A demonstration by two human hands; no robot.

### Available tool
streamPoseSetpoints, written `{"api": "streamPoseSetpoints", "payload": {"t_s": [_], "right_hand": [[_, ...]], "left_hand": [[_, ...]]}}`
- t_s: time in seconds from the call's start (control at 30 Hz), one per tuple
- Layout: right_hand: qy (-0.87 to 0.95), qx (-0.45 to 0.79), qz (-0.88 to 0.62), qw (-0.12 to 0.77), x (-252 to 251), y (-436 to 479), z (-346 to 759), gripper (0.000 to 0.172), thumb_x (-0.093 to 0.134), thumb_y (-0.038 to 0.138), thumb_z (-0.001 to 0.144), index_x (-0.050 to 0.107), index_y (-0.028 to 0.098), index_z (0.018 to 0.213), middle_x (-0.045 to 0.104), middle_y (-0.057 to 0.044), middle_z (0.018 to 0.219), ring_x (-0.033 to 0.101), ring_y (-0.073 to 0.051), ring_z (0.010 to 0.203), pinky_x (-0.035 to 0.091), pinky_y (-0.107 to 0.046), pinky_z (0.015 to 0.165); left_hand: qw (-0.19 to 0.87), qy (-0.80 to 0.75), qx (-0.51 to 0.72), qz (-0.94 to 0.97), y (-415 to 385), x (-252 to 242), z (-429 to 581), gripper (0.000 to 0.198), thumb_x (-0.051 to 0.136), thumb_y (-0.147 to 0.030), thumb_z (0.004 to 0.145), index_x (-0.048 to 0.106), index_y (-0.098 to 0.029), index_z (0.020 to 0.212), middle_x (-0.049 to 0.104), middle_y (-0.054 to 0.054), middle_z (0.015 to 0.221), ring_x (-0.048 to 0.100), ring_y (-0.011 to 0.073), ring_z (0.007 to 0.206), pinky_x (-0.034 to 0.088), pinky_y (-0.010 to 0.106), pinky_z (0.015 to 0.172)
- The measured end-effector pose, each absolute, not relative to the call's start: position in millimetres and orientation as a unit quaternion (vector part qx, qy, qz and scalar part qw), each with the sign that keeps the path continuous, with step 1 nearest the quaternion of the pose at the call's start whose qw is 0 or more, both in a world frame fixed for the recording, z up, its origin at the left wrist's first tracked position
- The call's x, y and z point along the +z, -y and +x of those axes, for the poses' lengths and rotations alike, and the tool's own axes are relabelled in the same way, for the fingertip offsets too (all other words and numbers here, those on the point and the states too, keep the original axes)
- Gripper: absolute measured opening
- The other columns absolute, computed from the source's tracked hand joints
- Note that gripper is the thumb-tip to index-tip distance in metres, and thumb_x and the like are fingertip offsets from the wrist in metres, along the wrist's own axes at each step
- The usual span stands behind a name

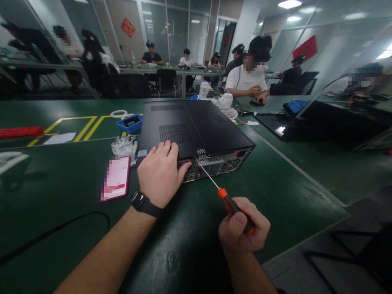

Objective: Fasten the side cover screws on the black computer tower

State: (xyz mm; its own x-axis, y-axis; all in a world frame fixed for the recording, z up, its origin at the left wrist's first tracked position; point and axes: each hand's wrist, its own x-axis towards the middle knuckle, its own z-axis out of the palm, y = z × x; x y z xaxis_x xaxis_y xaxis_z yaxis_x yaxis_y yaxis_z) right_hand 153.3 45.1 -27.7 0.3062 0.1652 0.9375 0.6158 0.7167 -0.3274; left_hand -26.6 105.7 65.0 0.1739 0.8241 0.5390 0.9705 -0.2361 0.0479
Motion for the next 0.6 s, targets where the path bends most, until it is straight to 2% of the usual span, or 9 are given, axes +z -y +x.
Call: {"api": "streamPoseSetpoints", "payload": {"t_s": [0.13, 0.33, 0.6], "right_hand": [[0.571, -0.132, -0.302, 0.752, -24.6, -48.7, 150.3, 0.029, 0.056, 0.020, 0.090, 0.061, 0.013, 0.118, 0.060, -0.005, 0.091, 0.062, -0.018, 0.070, 0.054, -0.037, 0.055], [0.551, -0.161, -0.324, 0.752, -22.2, -48.7, 149.7, 0.027, 0.058, 0.009, 0.088, 0.063, 0.014, 0.113, 0.062, -0.003, 0.087, 0.062, -0.015, 0.065, 0.053, -0.033, 0.055], [0.566, -0.127, -0.314, 0.752, -22.1, -46.2, 150.3, 0.026, 0.057, 0.019, 0.091, 0.060, 0.015, 0.117, 0.060, -0.004, 0.090, 0.063, -0.017, 0.069, 0.055, -0.036, 0.057]], "left_hand": [[0.161, 0.598, -0.233, -0.749, -105.1, 66.3, -26.3, 0.049, 0.061, -0.042, 0.094, 0.062, -0.010, 0.131, 0.063, 0.020, 0.140, 0.060, 0.0363, 0.128, 0.047, 0.048, 0.109], [0.156, 0.598, -0.241, -0.749, -104.4, 67.6, -26.3, 0.048, 0.061, -0.040, 0.094, 0.062, -0.010, 0.131, 0.063, 0.021, 0.141, 0.060, 0.0377, 0.128, 0.048, 0.051, 0.109], [0.155, 0.598, -0.229, -0.752, -104.0, 69.0, -25.8, 0.049, 0.060, -0.041, 0.094, 0.062, -0.008, 0.130, 0.064, 0.022, 0.138, 0.061, 0.0372, 0.126, 0.049, 0.050, 0.106]]}}
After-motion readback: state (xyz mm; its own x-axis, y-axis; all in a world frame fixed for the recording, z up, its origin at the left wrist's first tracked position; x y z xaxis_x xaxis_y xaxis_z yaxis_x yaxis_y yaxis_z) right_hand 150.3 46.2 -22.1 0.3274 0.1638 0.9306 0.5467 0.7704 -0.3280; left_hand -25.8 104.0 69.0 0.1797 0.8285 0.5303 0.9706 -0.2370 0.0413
